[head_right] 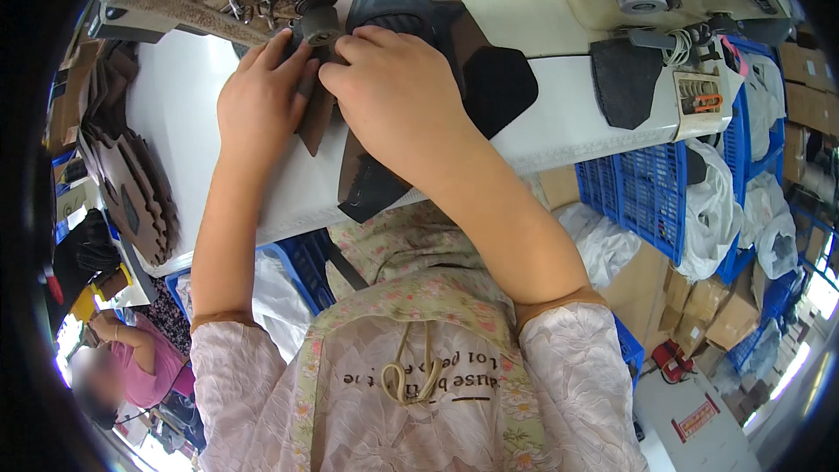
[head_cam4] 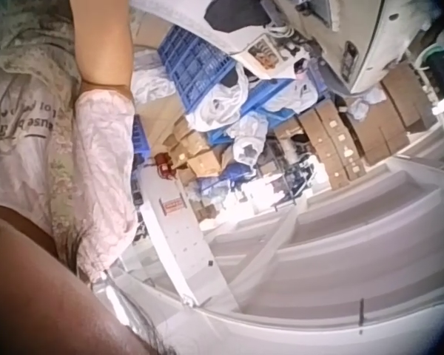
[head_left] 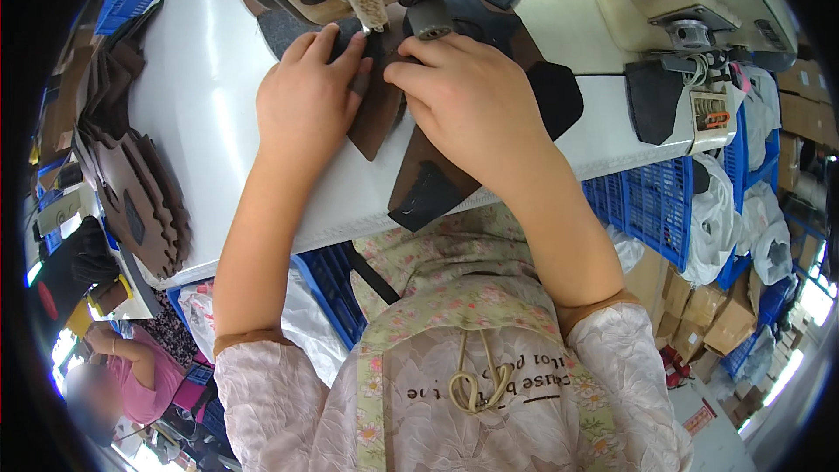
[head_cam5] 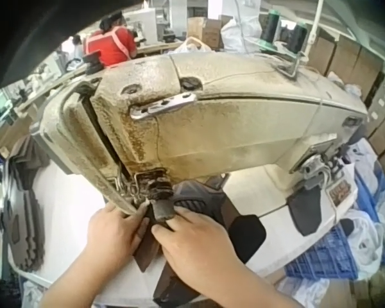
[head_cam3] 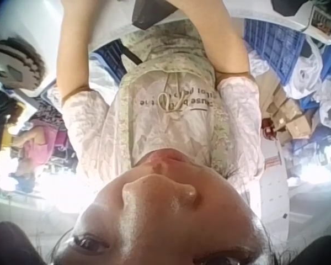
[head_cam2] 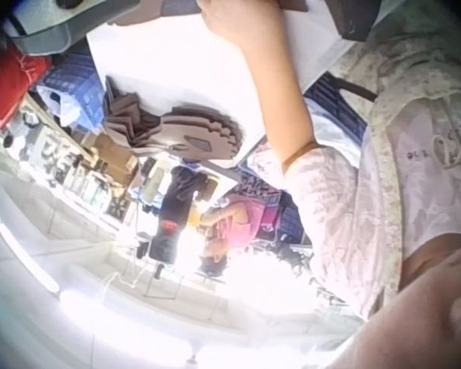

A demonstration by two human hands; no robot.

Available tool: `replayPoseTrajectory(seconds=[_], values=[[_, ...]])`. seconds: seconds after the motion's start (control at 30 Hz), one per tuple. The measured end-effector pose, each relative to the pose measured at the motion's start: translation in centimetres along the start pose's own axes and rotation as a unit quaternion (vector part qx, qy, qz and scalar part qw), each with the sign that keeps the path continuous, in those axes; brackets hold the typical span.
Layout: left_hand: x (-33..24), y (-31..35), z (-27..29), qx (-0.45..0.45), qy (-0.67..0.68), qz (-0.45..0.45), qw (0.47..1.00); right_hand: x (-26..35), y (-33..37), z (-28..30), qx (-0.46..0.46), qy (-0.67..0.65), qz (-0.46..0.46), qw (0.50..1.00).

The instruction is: The worker is using an industrial sewing machine to stitch together components of a shoe upper, periodically using thread snips to trim excess material.

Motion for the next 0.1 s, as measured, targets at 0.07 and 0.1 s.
replayPoseTrajectory(seconds=[0.07,0.1], values=[[0.03,-0.03,0.18,-0.017,-0.024,-0.003,1.000,-0.07,0.08,-0.25,0.007,-0.002,0.007,1.000],[0.00,0.07,0.19,-0.013,-0.029,-0.004,0.999,0.05,0.04,-0.19,-0.007,-0.004,0.006,1.000]])
Point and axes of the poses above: each hand's wrist, its own y-axis away from the middle knuckle, its own z-axis out of the back of the hand, x = y × z, the point moved 6 cm from there along -y, towards the middle knuckle, and after that the axes turned 12 degrees about z, right-handed, at the moved point
